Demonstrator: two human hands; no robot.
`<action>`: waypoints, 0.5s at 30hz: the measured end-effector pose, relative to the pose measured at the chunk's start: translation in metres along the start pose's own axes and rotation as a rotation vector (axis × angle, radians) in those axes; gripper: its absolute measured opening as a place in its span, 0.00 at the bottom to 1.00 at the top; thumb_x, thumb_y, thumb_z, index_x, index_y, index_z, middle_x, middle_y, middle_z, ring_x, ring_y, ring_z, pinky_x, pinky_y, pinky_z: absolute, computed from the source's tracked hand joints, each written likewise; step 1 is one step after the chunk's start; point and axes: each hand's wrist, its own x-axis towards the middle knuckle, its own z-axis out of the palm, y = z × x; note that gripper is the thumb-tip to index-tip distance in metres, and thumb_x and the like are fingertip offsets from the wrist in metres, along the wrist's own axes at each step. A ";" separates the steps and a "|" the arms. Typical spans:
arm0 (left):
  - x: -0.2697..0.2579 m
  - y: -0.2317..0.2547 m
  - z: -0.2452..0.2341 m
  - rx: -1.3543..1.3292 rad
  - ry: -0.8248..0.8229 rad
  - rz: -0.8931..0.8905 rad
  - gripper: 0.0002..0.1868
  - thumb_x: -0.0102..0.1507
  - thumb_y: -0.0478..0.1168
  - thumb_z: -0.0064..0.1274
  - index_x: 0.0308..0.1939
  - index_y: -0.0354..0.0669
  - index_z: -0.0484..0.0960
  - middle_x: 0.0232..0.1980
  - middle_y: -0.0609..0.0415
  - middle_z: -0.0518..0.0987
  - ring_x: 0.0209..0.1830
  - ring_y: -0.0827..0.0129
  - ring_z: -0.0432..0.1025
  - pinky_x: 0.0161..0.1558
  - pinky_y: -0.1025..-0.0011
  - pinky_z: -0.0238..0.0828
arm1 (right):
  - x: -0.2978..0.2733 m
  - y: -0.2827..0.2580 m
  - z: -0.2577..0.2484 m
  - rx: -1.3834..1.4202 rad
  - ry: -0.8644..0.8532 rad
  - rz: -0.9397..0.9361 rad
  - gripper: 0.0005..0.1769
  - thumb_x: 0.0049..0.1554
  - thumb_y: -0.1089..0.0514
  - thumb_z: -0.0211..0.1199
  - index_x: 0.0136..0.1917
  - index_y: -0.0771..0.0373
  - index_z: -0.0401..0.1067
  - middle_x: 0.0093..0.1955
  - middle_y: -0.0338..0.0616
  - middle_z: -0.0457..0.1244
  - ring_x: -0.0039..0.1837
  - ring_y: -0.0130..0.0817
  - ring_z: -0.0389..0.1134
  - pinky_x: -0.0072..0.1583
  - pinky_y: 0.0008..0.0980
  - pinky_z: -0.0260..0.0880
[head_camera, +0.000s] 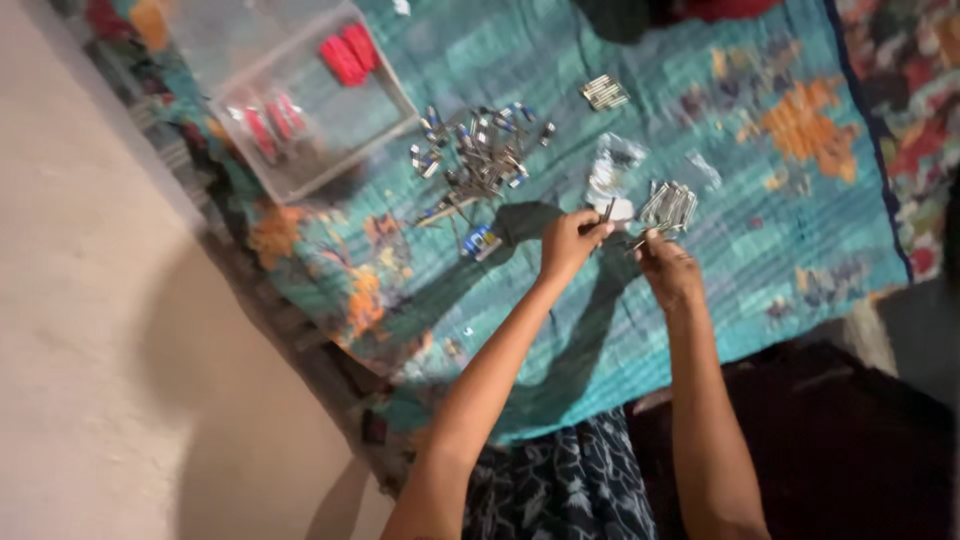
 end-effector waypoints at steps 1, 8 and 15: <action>-0.006 -0.007 0.018 0.003 -0.003 0.005 0.11 0.63 0.44 0.63 0.33 0.39 0.86 0.23 0.52 0.80 0.21 0.73 0.74 0.29 0.70 0.66 | -0.006 0.000 -0.018 0.004 0.035 0.011 0.12 0.63 0.56 0.66 0.50 0.69 0.75 0.45 0.42 0.69 0.46 0.32 0.70 0.51 0.31 0.73; 0.009 -0.034 0.100 0.074 0.116 0.148 0.11 0.57 0.43 0.66 0.36 0.39 0.85 0.30 0.49 0.83 0.27 0.66 0.78 0.33 0.68 0.72 | 0.009 -0.052 -0.099 -0.321 0.086 -0.036 0.14 0.60 0.55 0.71 0.42 0.69 0.76 0.42 0.46 0.69 0.43 0.35 0.72 0.47 0.32 0.76; -0.024 -0.072 0.116 0.049 0.190 -0.029 0.10 0.60 0.41 0.64 0.38 0.38 0.85 0.30 0.49 0.83 0.27 0.67 0.78 0.34 0.68 0.73 | 0.004 -0.004 -0.072 -0.646 -0.166 -0.001 0.12 0.56 0.55 0.74 0.40 0.67 0.81 0.36 0.40 0.69 0.36 0.25 0.67 0.40 0.27 0.67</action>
